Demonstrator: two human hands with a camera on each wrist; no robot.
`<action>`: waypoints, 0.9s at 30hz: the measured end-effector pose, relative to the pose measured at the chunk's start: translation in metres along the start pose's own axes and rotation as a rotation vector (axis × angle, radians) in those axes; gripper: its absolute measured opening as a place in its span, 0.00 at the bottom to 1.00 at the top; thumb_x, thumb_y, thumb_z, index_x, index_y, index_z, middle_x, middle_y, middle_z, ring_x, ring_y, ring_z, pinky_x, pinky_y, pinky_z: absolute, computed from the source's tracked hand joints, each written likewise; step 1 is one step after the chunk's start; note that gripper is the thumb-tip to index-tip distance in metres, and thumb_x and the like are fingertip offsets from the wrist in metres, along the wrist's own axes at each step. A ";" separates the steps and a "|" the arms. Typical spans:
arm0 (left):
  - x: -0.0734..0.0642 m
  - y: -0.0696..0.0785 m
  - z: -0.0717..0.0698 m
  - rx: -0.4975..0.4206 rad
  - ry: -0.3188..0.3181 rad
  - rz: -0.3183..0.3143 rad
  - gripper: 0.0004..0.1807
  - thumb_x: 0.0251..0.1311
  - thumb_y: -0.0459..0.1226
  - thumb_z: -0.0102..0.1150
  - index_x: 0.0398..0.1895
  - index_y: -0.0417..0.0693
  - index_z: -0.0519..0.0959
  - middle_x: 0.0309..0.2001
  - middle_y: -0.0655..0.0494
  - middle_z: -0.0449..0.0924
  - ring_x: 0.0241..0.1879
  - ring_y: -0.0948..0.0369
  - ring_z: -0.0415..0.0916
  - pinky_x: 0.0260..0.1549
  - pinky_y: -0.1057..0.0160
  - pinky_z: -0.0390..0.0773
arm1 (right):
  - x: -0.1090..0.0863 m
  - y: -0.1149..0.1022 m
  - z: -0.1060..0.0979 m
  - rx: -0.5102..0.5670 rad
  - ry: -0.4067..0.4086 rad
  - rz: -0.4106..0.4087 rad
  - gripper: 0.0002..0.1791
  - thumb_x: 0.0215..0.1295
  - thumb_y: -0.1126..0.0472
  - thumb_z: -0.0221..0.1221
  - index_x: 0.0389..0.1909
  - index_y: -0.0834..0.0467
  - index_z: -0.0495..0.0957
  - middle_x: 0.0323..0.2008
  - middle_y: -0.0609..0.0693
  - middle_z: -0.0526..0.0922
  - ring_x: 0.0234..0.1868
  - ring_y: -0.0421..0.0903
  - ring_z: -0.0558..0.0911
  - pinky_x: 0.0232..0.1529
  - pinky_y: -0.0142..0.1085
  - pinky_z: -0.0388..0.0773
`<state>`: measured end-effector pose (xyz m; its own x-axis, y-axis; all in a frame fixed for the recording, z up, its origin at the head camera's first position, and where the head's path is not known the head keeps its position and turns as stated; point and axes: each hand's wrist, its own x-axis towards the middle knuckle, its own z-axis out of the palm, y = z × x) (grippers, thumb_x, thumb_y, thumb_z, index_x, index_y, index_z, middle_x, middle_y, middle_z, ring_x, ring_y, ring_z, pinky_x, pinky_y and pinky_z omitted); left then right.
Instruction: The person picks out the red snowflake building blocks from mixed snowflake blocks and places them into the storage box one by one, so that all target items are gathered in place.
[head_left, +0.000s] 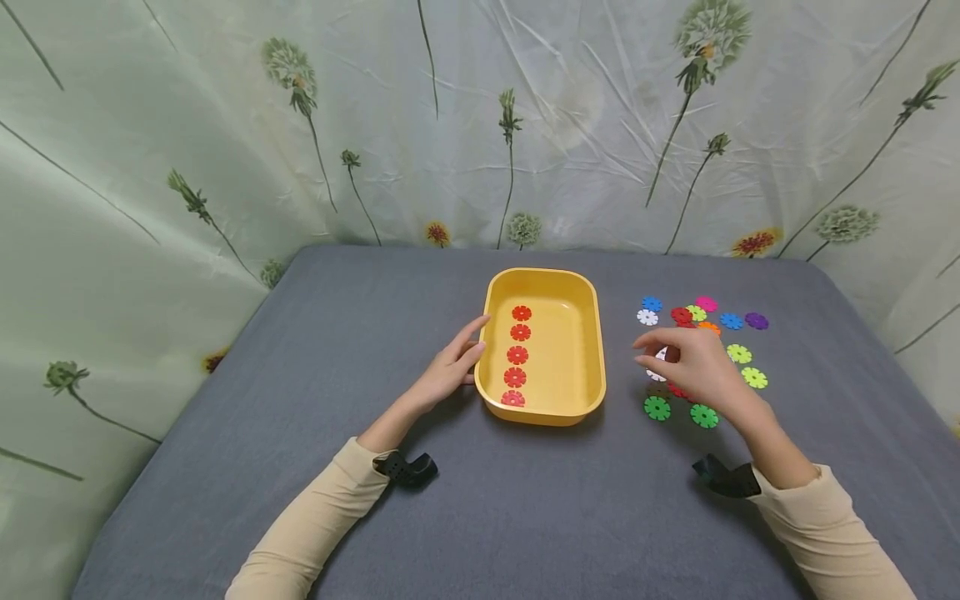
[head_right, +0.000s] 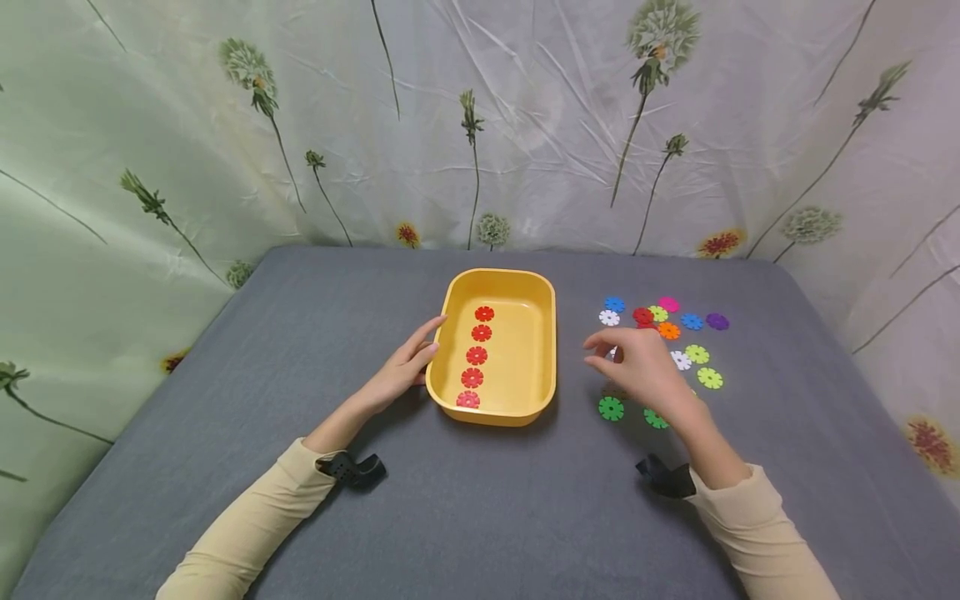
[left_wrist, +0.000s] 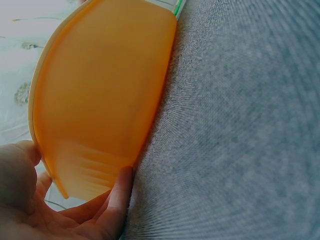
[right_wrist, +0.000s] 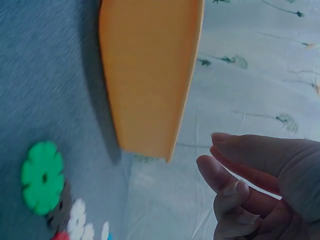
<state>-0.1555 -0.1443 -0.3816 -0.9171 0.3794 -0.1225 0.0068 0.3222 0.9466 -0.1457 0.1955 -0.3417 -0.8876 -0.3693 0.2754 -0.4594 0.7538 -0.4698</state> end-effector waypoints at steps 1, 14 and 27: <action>0.000 0.000 0.000 0.000 0.001 0.000 0.28 0.73 0.41 0.37 0.74 0.60 0.47 0.66 0.35 0.63 0.59 0.44 0.72 0.50 0.55 0.80 | -0.001 0.003 0.000 -0.008 0.004 0.002 0.07 0.52 0.66 0.66 0.34 0.58 0.83 0.27 0.50 0.84 0.19 0.32 0.67 0.18 0.27 0.66; 0.000 -0.001 0.001 -0.006 0.000 0.006 0.28 0.73 0.41 0.37 0.74 0.59 0.47 0.66 0.35 0.63 0.59 0.44 0.71 0.51 0.53 0.79 | -0.012 0.036 -0.016 -0.059 -0.068 0.133 0.10 0.54 0.66 0.64 0.38 0.63 0.82 0.30 0.55 0.84 0.19 0.36 0.68 0.18 0.29 0.64; 0.001 -0.003 0.000 -0.024 -0.007 0.013 0.29 0.73 0.41 0.37 0.74 0.58 0.46 0.66 0.35 0.62 0.60 0.44 0.71 0.51 0.54 0.79 | -0.010 0.061 -0.024 -0.067 -0.279 0.196 0.11 0.54 0.61 0.65 0.36 0.63 0.83 0.29 0.52 0.85 0.27 0.39 0.72 0.24 0.30 0.69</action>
<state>-0.1564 -0.1448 -0.3850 -0.9143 0.3893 -0.1121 0.0090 0.2960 0.9551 -0.1639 0.2581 -0.3533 -0.9381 -0.3413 -0.0593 -0.2840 0.8557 -0.4326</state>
